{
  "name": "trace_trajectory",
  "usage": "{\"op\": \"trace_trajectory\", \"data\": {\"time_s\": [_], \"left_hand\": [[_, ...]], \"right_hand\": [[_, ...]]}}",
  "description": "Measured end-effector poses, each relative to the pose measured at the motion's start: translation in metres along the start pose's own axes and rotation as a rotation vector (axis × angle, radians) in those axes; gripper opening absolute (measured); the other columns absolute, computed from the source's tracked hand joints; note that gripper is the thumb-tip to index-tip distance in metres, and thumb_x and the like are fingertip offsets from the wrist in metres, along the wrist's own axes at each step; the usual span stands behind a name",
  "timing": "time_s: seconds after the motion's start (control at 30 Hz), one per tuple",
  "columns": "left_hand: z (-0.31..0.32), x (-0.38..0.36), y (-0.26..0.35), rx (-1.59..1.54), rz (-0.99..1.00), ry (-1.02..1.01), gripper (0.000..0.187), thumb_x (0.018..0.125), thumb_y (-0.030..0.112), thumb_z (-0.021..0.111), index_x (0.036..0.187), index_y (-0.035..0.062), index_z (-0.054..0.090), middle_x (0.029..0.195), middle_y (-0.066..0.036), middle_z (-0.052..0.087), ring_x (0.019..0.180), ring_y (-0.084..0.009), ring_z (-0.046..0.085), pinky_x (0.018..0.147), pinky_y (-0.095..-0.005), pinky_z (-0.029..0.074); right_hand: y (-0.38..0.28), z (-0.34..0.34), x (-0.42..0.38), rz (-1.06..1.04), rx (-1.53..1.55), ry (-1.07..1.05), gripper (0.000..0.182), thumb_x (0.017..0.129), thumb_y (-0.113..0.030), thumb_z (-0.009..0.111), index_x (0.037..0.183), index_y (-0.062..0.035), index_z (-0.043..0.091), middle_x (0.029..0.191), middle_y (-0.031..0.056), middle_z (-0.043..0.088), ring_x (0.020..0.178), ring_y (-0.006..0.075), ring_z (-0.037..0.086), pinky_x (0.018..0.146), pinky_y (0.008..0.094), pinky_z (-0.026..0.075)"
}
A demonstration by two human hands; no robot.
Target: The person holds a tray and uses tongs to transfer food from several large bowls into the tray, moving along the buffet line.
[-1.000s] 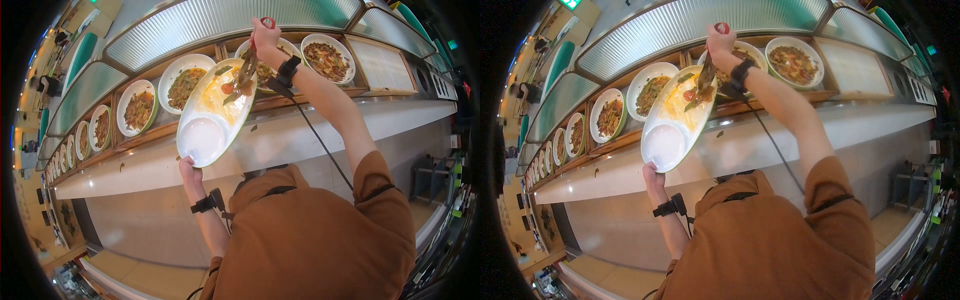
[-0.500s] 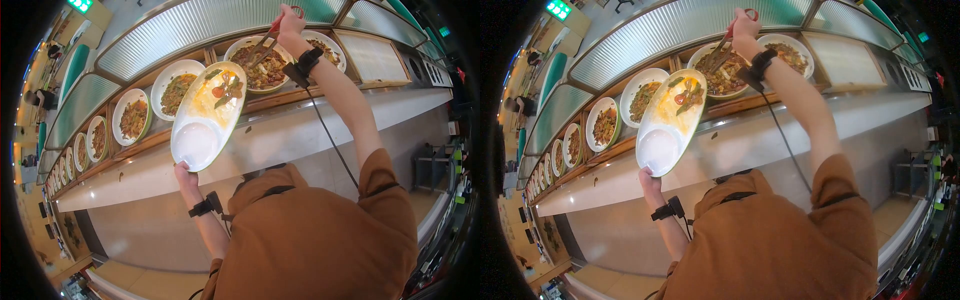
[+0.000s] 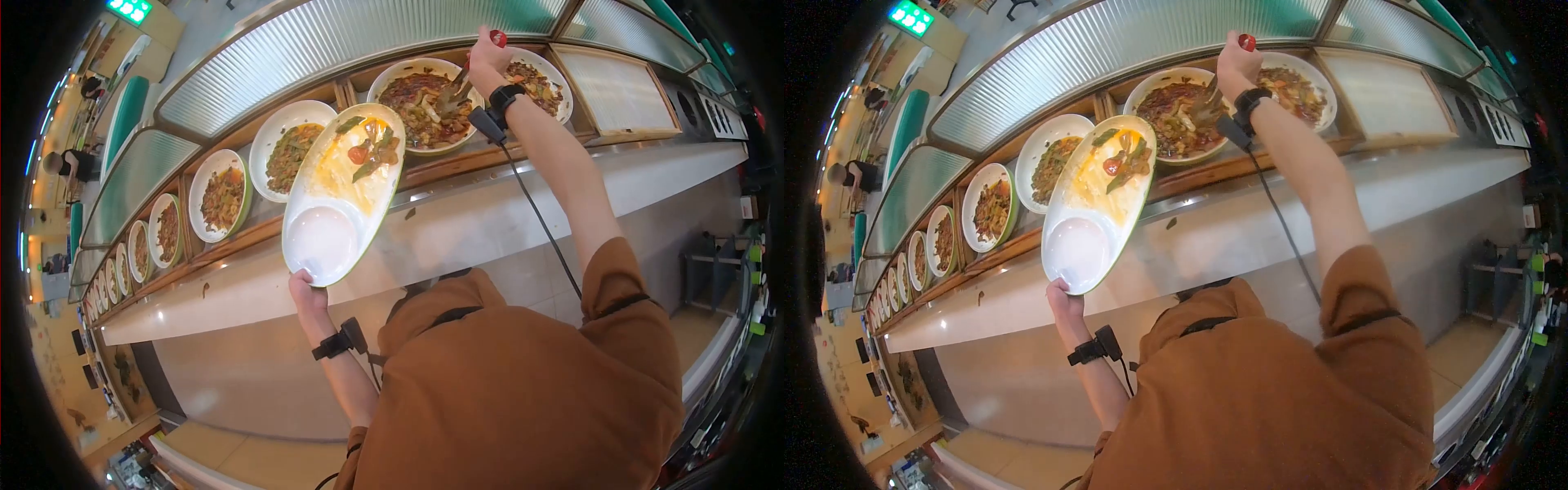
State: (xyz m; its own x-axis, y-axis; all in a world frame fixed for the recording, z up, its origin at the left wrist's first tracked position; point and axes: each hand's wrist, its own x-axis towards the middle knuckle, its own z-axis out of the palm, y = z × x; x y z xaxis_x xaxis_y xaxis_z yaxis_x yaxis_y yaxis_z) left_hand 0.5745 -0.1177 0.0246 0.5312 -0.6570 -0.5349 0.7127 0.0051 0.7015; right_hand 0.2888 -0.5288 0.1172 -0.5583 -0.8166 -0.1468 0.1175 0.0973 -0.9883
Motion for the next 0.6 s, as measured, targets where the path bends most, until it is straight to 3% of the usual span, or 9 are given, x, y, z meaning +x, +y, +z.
{"op": "trace_trajectory", "data": {"time_s": [0.17,0.3,0.6], "left_hand": [[-0.002,0.0,-0.001,-0.008,-0.016,0.011,0.064,0.054,-0.001,0.037,0.117,-0.0065,0.039,0.111,-0.015,0.049,0.107,-0.0306,0.047,0.094,-0.0401,0.041],[0.005,-0.003,0.0,-0.017,0.002,0.052,0.067,0.05,-0.002,0.036,0.117,-0.01,0.039,0.115,-0.018,0.048,0.112,-0.0335,0.044,0.099,-0.0416,0.037],[0.0,-0.002,-0.001,-0.003,0.0,0.052,0.063,0.054,-0.001,0.037,0.116,-0.0075,0.039,0.111,-0.016,0.049,0.107,-0.0306,0.047,0.094,-0.0396,0.04]], "right_hand": [[0.021,0.017,0.01,0.031,-0.08,0.059,0.041,0.08,-0.041,0.054,0.077,-0.0002,0.057,0.078,0.016,0.061,0.075,0.0321,0.058,0.069,0.0418,0.043],[0.023,0.025,0.005,0.05,-0.082,0.066,0.041,0.081,-0.041,0.054,0.077,0.0005,0.057,0.078,0.0166,0.061,0.073,0.0323,0.058,0.069,0.042,0.043],[0.018,0.027,0.011,-0.042,-0.009,0.022,0.037,0.077,-0.035,0.06,0.07,0.0003,0.054,0.066,0.0151,0.058,0.062,0.03,0.054,0.062,0.0416,0.041]]}}
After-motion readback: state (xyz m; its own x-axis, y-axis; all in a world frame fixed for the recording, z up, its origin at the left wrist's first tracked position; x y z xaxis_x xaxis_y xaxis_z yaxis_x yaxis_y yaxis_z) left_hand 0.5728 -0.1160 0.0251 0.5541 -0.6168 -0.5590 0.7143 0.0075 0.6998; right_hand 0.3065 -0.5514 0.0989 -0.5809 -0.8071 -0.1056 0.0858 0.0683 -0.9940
